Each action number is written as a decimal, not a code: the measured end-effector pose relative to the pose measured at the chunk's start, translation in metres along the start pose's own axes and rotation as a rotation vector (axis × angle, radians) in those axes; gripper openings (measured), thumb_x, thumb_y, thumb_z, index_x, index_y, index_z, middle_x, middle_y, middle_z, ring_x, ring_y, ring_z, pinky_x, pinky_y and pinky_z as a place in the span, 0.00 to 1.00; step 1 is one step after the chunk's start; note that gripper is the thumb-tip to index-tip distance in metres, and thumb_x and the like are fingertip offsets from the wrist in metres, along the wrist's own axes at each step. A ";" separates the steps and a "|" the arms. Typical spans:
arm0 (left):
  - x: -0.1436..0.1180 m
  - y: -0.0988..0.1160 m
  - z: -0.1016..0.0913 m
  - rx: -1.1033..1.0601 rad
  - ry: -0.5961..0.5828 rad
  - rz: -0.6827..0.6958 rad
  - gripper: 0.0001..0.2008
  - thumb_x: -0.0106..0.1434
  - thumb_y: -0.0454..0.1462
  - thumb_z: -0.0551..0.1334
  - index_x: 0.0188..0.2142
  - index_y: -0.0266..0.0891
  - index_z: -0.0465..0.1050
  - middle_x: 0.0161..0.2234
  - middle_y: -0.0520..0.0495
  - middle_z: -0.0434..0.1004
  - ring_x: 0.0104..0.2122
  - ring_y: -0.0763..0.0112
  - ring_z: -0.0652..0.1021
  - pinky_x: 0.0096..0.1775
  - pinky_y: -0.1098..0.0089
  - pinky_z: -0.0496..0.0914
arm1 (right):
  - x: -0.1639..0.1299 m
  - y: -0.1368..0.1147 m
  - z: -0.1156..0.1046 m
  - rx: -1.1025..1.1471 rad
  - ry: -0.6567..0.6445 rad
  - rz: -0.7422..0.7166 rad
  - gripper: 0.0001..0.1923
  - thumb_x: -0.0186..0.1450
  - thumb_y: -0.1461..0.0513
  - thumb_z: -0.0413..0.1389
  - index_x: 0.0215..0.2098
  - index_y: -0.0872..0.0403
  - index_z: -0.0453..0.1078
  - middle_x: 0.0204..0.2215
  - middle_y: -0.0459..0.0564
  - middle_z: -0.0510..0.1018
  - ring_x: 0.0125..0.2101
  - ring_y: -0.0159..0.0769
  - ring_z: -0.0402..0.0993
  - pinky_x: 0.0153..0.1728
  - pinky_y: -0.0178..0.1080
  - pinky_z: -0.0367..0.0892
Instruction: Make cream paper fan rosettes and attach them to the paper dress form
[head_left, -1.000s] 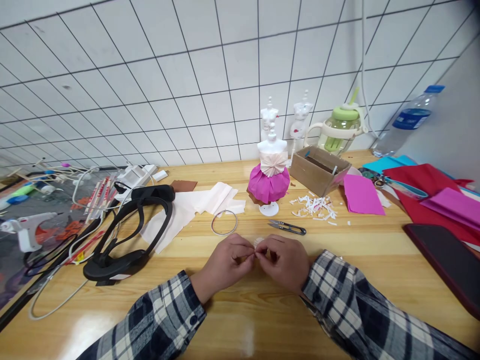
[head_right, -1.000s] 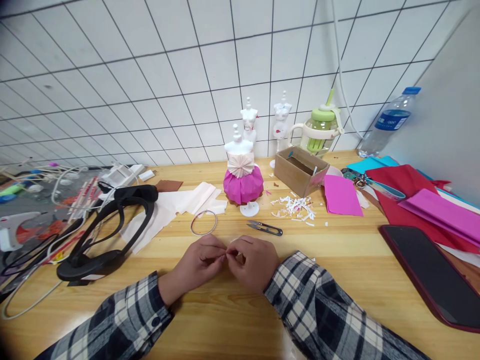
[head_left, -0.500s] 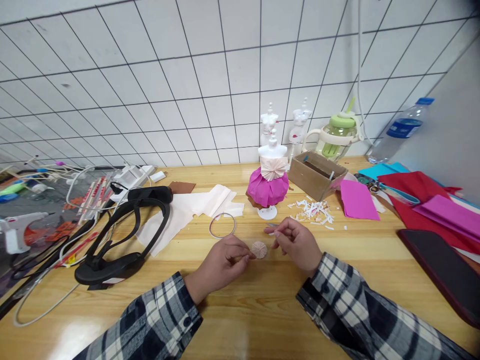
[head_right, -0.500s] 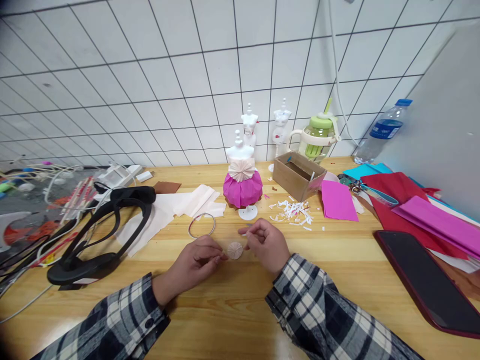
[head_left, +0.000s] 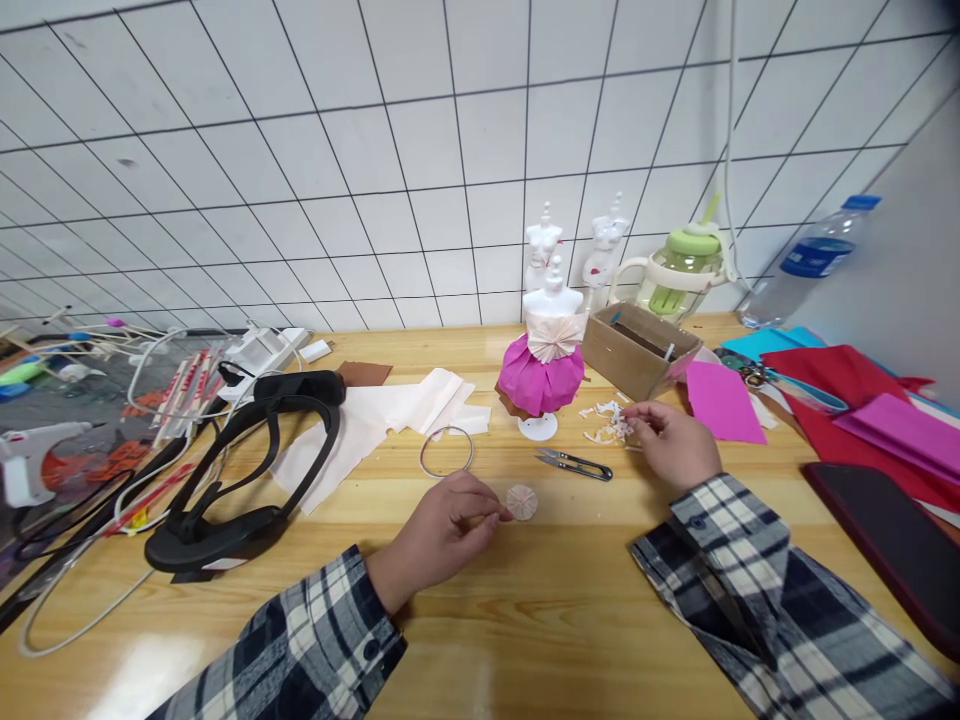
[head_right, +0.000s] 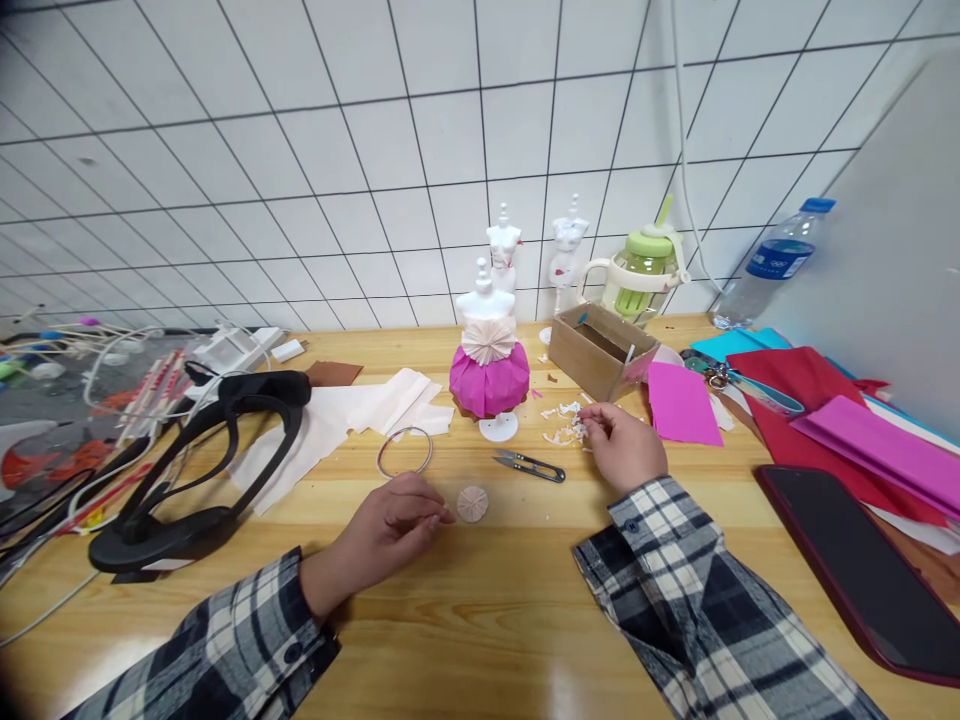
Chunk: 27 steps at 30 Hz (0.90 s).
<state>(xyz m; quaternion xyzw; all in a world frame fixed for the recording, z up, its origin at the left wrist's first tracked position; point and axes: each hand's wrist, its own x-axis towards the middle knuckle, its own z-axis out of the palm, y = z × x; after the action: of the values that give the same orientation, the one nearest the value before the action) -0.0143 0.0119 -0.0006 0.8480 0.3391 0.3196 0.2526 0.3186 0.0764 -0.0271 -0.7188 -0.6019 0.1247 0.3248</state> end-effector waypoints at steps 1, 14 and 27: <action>0.000 0.000 0.000 0.000 0.001 -0.003 0.11 0.62 0.29 0.59 0.37 0.40 0.80 0.31 0.47 0.81 0.34 0.69 0.77 0.37 0.69 0.71 | 0.000 0.000 -0.001 -0.046 0.005 0.007 0.14 0.62 0.56 0.53 0.39 0.49 0.78 0.31 0.49 0.83 0.28 0.39 0.75 0.28 0.39 0.63; -0.003 0.000 -0.001 -0.003 -0.013 -0.036 0.10 0.64 0.31 0.59 0.37 0.40 0.80 0.32 0.47 0.81 0.34 0.70 0.77 0.39 0.69 0.70 | 0.004 -0.002 -0.008 -0.036 0.082 0.070 0.13 0.58 0.52 0.58 0.37 0.51 0.73 0.31 0.47 0.82 0.27 0.38 0.74 0.26 0.37 0.61; 0.000 0.000 0.009 0.066 0.059 -0.004 0.10 0.65 0.32 0.58 0.39 0.41 0.80 0.32 0.45 0.81 0.34 0.68 0.77 0.38 0.67 0.70 | -0.080 -0.092 0.019 0.315 -0.192 -0.568 0.07 0.65 0.62 0.56 0.35 0.51 0.77 0.29 0.47 0.80 0.32 0.36 0.73 0.37 0.40 0.65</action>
<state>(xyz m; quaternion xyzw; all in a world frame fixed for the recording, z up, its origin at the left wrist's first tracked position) -0.0078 0.0098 -0.0067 0.8454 0.3582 0.3327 0.2150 0.2158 0.0123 -0.0016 -0.4480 -0.7794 0.1879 0.3957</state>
